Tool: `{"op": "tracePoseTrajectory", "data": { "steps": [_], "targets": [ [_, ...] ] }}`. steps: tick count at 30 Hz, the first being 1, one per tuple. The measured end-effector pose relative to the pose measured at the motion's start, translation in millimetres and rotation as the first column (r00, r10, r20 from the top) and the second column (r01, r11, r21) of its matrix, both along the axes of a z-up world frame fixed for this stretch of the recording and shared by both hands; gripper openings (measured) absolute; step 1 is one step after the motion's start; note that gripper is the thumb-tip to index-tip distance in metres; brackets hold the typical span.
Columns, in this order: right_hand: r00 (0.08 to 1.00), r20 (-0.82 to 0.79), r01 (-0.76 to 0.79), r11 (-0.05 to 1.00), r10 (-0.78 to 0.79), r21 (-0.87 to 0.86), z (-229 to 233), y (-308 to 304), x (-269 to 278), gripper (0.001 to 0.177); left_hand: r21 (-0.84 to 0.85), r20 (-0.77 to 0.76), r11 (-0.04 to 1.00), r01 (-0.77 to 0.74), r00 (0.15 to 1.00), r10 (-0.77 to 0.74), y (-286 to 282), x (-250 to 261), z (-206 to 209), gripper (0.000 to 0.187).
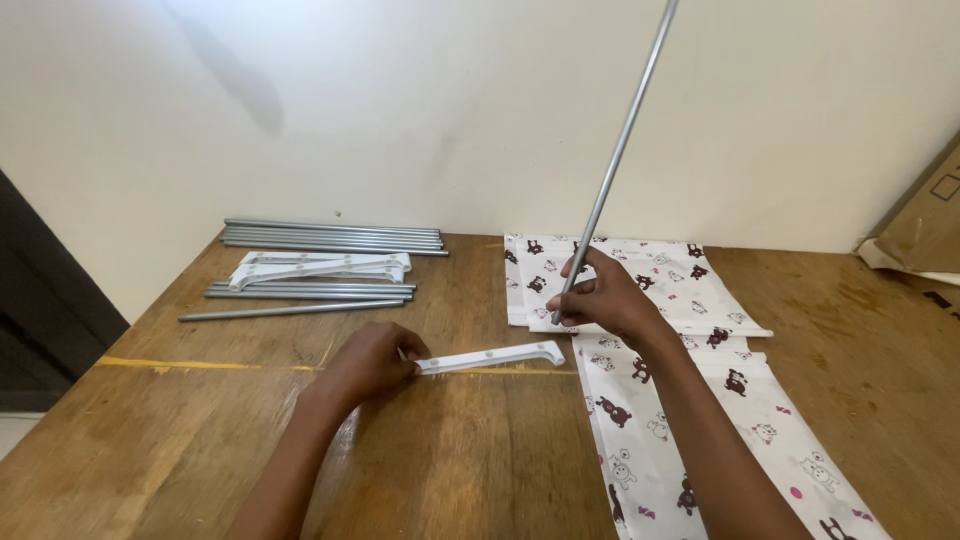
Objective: The person assembles a small shelving unit by inserting metal rods into plastic connectors and attaching patterned fabric panels. They repeatedly adjust the frame and insert rods to secure the structure.
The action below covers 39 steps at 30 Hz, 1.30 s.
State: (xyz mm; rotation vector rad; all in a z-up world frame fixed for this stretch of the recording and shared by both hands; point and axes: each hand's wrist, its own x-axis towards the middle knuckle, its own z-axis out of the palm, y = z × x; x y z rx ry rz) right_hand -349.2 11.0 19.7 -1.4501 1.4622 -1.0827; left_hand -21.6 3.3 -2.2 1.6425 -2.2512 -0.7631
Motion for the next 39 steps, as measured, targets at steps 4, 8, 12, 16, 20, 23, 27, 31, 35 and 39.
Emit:
{"op": "tracePoseTrajectory", "data": {
  "steps": [4, 8, 12, 16, 20, 23, 27, 31, 35, 39],
  "targets": [
    [1.0, 0.007, 0.029, 0.998, -0.029, 0.052, -6, -2, 9, 0.025, 0.016, 0.065, 1.0, 0.02, 0.998, -0.021, -4, 8, 6, 0.021],
    [0.995, -0.086, 0.051, 0.999, -0.05, 0.016, -10, -4, 15, 0.019, 0.04, 0.064, 0.999, 0.011, 0.998, -0.013, -6, 5, 4, 0.022],
    [0.994, -0.036, 0.099, 0.994, -0.101, -0.052, -11, -2, 20, 0.016, 0.032, 0.045, 0.999, 0.009, 0.999, -0.011, -7, 6, -1, 0.025],
    [0.984, -0.157, 0.062, 0.993, -0.078, -0.104, -12, -1, 27, 0.014, 0.043, 0.054, 0.999, -0.019, 0.998, 0.017, -8, 6, -1, 0.025],
    [0.981, -0.182, 0.053, 0.997, -0.063, -0.057, -16, -2, 33, 0.011, 0.03, 0.059, 1.0, -0.003, 0.998, 0.002, -6, 5, 0, 0.024],
    [0.98, -0.189, 0.043, 0.997, -0.053, -0.061, -17, -2, 34, 0.01, -0.005, 0.12, 1.0, 0.01, 0.993, -0.01, -3, 3, 0, 0.023],
    [0.98, -0.194, 0.031, 0.998, -0.041, -0.051, -18, -2, 33, 0.01, -0.142, 0.067, 0.984, 0.105, 0.993, -0.096, 0, -9, -5, 0.032],
    [0.966, -0.254, 0.027, 0.998, -0.04, -0.053, -14, 1, 31, 0.013, -0.216, 0.006, 0.965, 0.15, 0.988, -0.153, 0, -23, -12, 0.027],
    [0.963, -0.27, 0.023, 1.0, -0.021, 0.003, -7, 4, 30, 0.015, -0.276, 0.036, 0.947, 0.164, 0.986, -0.161, -1, -30, -22, 0.021],
    [0.958, -0.284, 0.034, 0.999, -0.037, -0.015, -5, 7, 31, 0.017, -0.31, -0.011, 0.937, 0.159, 0.985, -0.171, -2, -29, -30, 0.02]
  ]
}}
